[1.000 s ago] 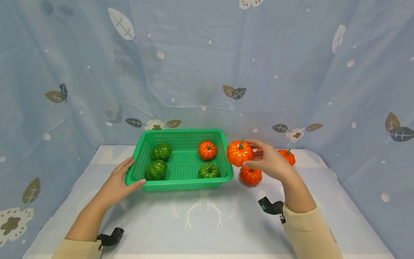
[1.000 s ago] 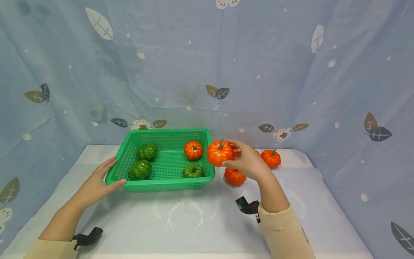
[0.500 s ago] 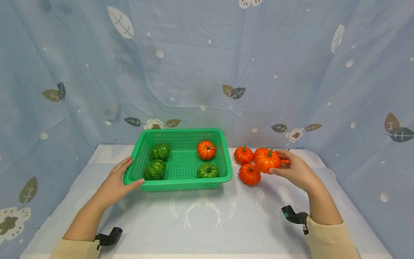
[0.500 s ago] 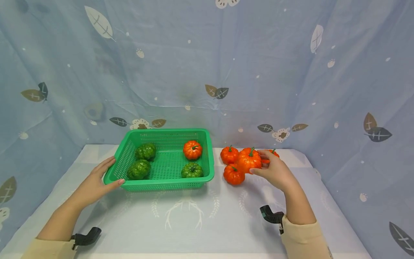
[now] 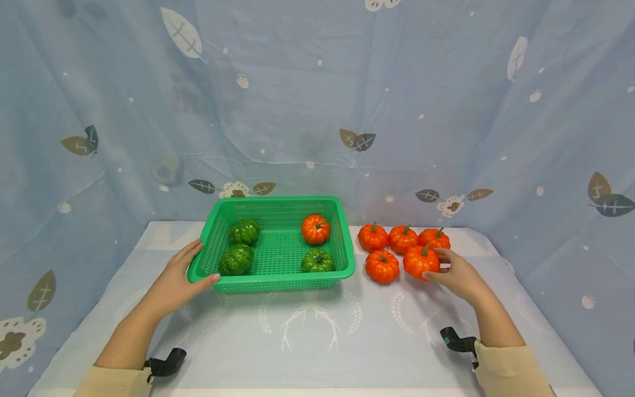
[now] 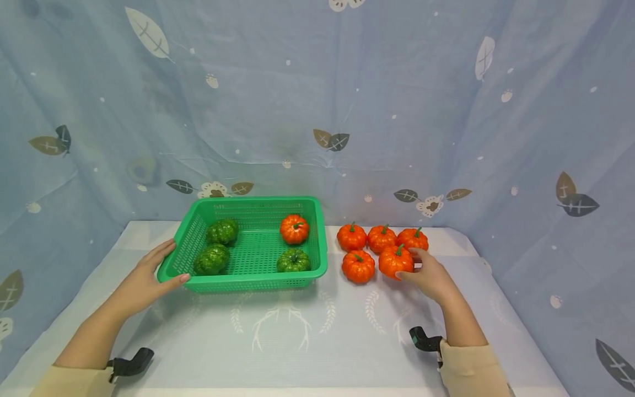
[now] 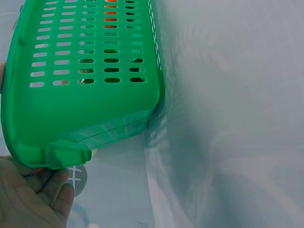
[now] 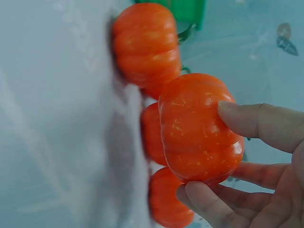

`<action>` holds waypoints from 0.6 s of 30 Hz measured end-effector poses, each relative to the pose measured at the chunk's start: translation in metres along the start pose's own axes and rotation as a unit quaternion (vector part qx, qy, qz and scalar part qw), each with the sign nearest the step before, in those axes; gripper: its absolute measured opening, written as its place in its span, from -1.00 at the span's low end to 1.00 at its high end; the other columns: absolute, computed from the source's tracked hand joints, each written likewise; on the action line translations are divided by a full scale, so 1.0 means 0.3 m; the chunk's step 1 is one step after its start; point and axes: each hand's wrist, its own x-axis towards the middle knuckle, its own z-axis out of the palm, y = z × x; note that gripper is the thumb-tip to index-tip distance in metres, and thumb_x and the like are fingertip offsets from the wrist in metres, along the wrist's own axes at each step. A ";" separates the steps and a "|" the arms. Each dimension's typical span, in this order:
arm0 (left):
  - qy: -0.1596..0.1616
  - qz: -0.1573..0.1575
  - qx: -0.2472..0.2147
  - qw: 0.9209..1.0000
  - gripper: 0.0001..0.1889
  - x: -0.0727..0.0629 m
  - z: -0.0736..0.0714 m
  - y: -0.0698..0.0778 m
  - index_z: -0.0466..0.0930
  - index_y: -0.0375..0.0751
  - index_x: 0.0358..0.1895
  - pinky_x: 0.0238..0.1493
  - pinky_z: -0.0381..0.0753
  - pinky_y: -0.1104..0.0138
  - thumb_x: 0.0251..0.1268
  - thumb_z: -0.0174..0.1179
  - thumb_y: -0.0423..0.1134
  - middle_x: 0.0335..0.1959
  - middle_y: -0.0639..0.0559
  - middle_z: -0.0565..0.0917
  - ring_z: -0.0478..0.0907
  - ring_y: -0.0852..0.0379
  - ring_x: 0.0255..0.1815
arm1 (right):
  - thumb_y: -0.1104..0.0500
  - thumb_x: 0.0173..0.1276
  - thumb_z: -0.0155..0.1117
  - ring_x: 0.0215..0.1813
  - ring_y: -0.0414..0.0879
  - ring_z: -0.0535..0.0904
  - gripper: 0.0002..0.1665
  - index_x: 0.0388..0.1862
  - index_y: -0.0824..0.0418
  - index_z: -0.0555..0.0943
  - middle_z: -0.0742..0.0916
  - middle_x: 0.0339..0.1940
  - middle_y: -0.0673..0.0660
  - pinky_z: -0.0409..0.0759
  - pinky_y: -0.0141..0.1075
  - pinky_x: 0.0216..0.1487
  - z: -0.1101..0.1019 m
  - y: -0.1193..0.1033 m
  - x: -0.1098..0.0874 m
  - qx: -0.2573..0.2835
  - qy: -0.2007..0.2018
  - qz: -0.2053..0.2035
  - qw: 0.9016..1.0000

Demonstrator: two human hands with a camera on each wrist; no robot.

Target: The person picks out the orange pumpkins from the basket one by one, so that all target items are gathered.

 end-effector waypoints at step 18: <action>-0.007 -0.003 0.001 1.000 0.06 0.001 -0.004 -0.003 -0.09 -0.32 0.61 0.21 0.14 -0.49 0.30 0.29 0.20 0.62 -0.29 -0.07 -0.07 -0.52 0.51 | 0.08 0.31 0.43 0.30 0.45 0.40 -0.02 0.49 0.50 0.14 0.40 0.35 0.56 0.49 0.24 0.20 0.068 0.063 0.045 0.021 -0.015 0.016 1.000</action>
